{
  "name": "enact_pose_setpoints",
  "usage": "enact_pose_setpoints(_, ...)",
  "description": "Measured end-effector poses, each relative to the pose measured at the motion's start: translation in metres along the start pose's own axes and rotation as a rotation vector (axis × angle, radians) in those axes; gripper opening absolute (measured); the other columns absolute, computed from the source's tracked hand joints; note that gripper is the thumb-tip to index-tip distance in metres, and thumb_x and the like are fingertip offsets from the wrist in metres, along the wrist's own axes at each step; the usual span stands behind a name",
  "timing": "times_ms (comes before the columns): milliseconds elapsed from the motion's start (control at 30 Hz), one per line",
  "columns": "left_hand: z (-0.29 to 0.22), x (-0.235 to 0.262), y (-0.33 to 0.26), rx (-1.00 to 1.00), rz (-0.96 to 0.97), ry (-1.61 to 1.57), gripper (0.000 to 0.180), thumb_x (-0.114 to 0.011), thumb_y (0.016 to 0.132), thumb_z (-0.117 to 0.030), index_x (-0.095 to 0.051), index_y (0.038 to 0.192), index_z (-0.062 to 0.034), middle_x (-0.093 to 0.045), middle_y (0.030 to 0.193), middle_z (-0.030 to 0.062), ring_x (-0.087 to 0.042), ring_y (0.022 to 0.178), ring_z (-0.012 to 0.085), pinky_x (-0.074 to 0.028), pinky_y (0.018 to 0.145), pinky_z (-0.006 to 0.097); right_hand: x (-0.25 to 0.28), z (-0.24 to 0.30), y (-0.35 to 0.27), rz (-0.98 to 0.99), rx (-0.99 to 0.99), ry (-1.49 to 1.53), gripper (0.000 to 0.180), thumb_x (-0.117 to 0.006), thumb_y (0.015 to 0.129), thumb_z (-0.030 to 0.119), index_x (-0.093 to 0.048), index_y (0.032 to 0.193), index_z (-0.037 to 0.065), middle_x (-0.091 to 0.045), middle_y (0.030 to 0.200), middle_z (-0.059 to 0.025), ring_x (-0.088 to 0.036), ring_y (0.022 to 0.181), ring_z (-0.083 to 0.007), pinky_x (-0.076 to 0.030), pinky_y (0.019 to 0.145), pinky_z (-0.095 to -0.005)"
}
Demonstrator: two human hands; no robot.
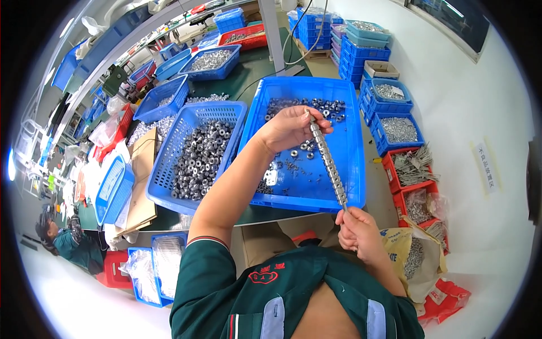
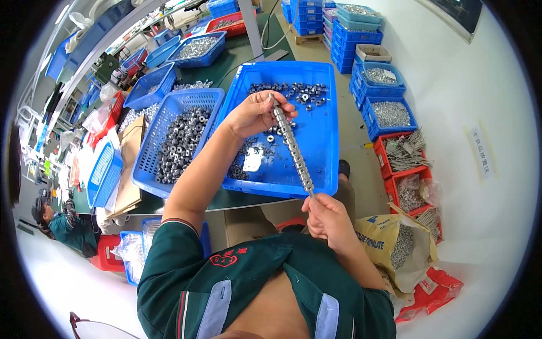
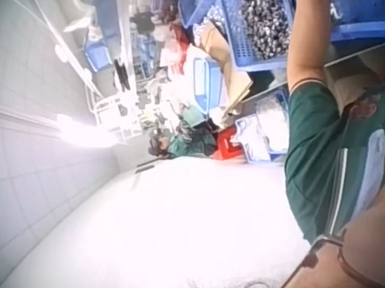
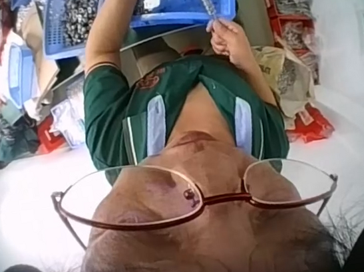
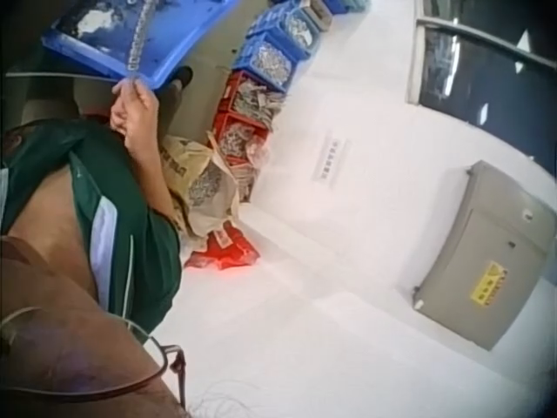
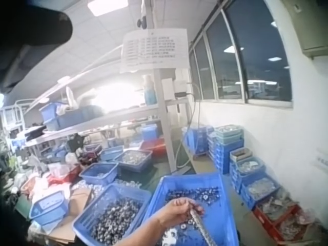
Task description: Manually inspecting small circular metal hardware pieces by sliding them onto a gauging rod and sorting them into bins.
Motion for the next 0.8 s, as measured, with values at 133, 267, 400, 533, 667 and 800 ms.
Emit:
enact_pose_setpoints(133, -0.004, -0.010, 0.001, -0.035, 0.108, -0.062, 0.027, -0.065, 0.083, -0.020, -0.062, 0.104, -0.0027, -0.063, 0.105, 0.0160, -0.057, 0.108, 0.0341, -0.043, 0.096, 0.044, -0.005, -0.001, -0.001, 0.124, -0.063, 0.189, 0.020, -0.046, 0.096, 0.022, -0.050, 0.091, 0.003, -0.034, 0.055, 0.0046, -0.026, 0.043, -0.0024, -0.020, 0.039, -0.0189)
enact_pose_setpoints(267, -0.005, -0.010, 0.001, -0.017, 0.060, -0.010, 0.028, -0.066, 0.083, -0.020, -0.061, 0.104, -0.0024, -0.063, 0.105, 0.0161, -0.057, 0.108, 0.0344, -0.042, 0.096, 0.044, -0.002, 0.003, 0.002, -0.052, 0.029, -0.130, 0.020, -0.046, 0.096, 0.022, -0.050, 0.089, 0.003, -0.033, 0.055, 0.0049, -0.027, 0.044, -0.0020, -0.021, 0.039, -0.0183)
enact_pose_setpoints(400, -0.006, -0.006, -0.001, -0.022, -0.013, 0.151, 0.032, -0.059, 0.088, -0.026, -0.060, 0.108, -0.0018, -0.062, 0.110, 0.0176, -0.057, 0.107, 0.0352, -0.044, 0.094, 0.046, -0.001, 0.005, 0.005, -0.103, 0.079, -0.207, 0.021, -0.046, 0.096, 0.023, -0.049, 0.087, 0.004, -0.030, 0.053, 0.0049, -0.024, 0.040, -0.0029, -0.020, 0.038, -0.0202)
enact_pose_setpoints(533, -0.031, 0.003, -0.014, 0.074, -0.294, 0.268, 0.047, -0.048, 0.093, -0.040, -0.051, 0.122, -0.0032, -0.059, 0.115, 0.0153, -0.058, 0.106, 0.0303, -0.046, 0.090, 0.042, -0.015, 0.018, 0.007, -0.060, 0.016, -0.129, 0.021, -0.047, 0.095, 0.023, -0.049, 0.086, 0.004, -0.032, 0.054, 0.0048, -0.026, 0.041, -0.0026, -0.021, 0.037, -0.0192)
enact_pose_setpoints(667, -0.110, -0.015, -0.055, -0.219, -0.568, 1.004, 0.038, -0.056, 0.086, -0.015, -0.054, 0.123, -0.0056, -0.061, 0.114, 0.0110, -0.060, 0.099, 0.0187, -0.046, 0.087, 0.032, -0.044, 0.036, 0.022, 0.048, -0.028, -0.190, 0.022, -0.047, 0.095, 0.023, -0.048, 0.086, 0.004, -0.033, 0.054, 0.0043, -0.027, 0.041, -0.0026, -0.022, 0.036, -0.0188)
enact_pose_setpoints(800, -0.132, -0.067, -0.091, -0.267, -0.325, 1.893, 0.058, -0.056, 0.065, 0.003, -0.059, 0.120, -0.0149, -0.055, 0.121, 0.0102, -0.047, 0.116, 0.0294, -0.038, 0.099, 0.039, -0.086, 0.050, 0.055, 0.133, -0.135, -0.195, 0.019, -0.051, 0.092, 0.022, -0.049, 0.086, 0.005, -0.034, 0.054, 0.0055, -0.030, 0.040, -0.0024, -0.023, 0.036, -0.0187)
Point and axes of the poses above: each hand's wrist, its own y-axis towards the middle knuckle, its own x-axis out of the back of the hand, z = x × y, the point moved 6 cm from there along y, towards the middle knuckle
